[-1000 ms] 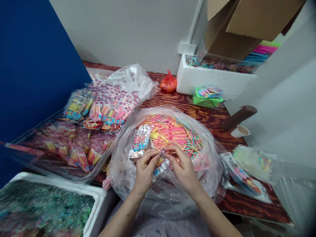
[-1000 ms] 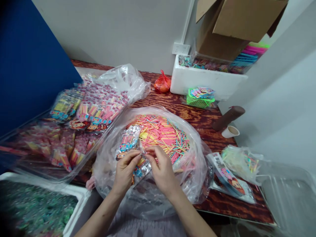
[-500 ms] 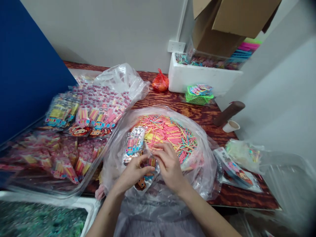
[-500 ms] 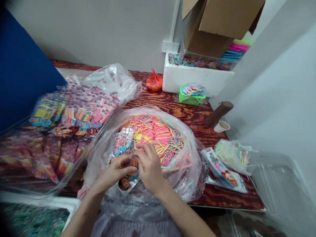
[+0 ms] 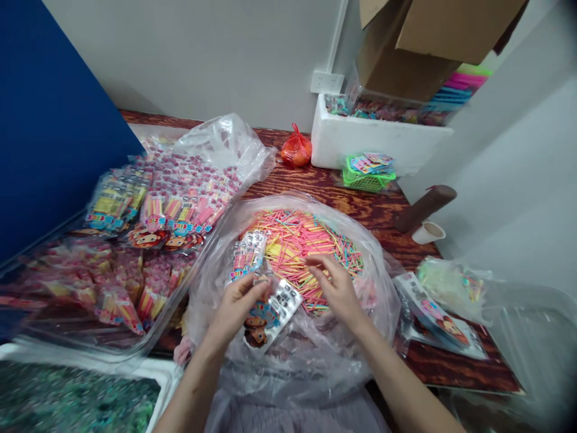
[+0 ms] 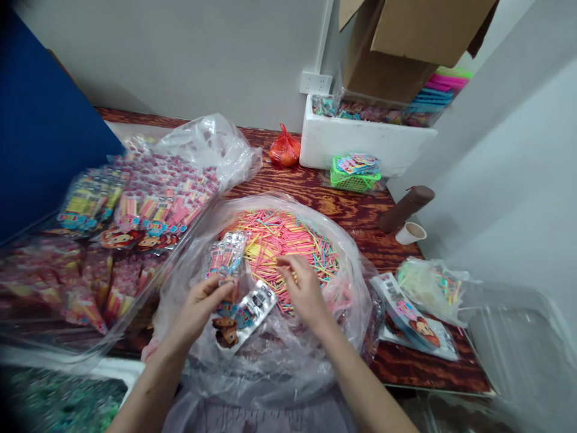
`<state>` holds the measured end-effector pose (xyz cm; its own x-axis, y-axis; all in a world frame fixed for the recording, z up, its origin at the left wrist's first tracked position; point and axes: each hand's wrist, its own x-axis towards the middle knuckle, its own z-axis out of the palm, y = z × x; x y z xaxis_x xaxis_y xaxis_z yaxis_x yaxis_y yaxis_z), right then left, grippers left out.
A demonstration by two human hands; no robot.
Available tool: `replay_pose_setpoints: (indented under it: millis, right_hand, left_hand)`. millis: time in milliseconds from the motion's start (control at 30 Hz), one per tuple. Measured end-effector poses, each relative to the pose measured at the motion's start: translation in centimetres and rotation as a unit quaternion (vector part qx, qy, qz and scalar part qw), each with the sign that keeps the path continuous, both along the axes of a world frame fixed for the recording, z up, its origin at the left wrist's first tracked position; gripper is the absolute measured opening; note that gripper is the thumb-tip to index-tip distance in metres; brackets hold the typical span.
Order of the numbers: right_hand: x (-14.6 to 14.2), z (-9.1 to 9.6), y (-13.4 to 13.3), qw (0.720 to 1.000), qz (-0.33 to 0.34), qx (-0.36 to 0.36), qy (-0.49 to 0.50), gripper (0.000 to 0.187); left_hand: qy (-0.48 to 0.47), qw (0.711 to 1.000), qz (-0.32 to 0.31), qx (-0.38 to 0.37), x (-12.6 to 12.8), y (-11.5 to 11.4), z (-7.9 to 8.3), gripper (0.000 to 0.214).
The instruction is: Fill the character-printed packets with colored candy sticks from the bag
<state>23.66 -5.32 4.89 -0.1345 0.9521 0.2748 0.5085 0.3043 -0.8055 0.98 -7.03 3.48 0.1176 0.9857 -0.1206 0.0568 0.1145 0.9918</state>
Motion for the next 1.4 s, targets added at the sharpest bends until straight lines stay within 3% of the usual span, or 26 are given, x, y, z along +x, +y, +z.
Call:
replay_pose_setpoints:
  millis: [100, 200, 333, 500, 667, 833, 1167, 1400]
  right_hand:
    - [2.6, -1.9, 2.8, 0.970, -0.039, 0.007, -0.241, 0.018]
    - [3.5, -2.7, 4.3, 0.913, -0.023, 0.012, -0.407, 0.019]
    - [2.8, -2.5, 4.5, 0.854, 0.009, 0.041, -0.519, 0.015]
    - [2.1, -3.0, 5.1, 0.819, 0.029, 0.061, -0.570, 0.018]
    - [3.2, -3.8, 6.0, 0.843, 0.027, 0.067, -0.534, 0.018]
    - [4.3, -3.7, 7.1, 0.885, -0.002, 0.028, -0.465, 0.022]
    - [5.1, -2.4, 7.6, 0.910, -0.022, -0.035, -0.412, 0.024]
    - [5.5, -2.4, 8.1, 0.904, -0.006, -0.058, -0.424, 0.022]
  left_hand:
    - [0.045, 0.995, 0.093, 0.006, -1.8, 2.0, -0.4, 0.034]
    - [0.209, 0.960, 0.170, 0.081, -2.7, 4.3, -1.9, 0.029]
    - [0.407, 0.882, 0.211, 0.107, -2.5, 5.6, -3.8, 0.052]
    - [0.446, 0.854, 0.212, 0.165, -1.7, 4.4, -4.3, 0.063]
    - [0.443, 0.850, 0.195, 0.209, -1.7, 2.7, -3.7, 0.058]
    - [0.411, 0.874, 0.167, 0.200, -1.6, 1.5, -3.3, 0.050]
    - [0.365, 0.896, 0.132, 0.217, 0.3, 0.5, -3.1, 0.039]
    - [0.359, 0.904, 0.084, 0.216, 1.5, -0.1, -2.8, 0.036]
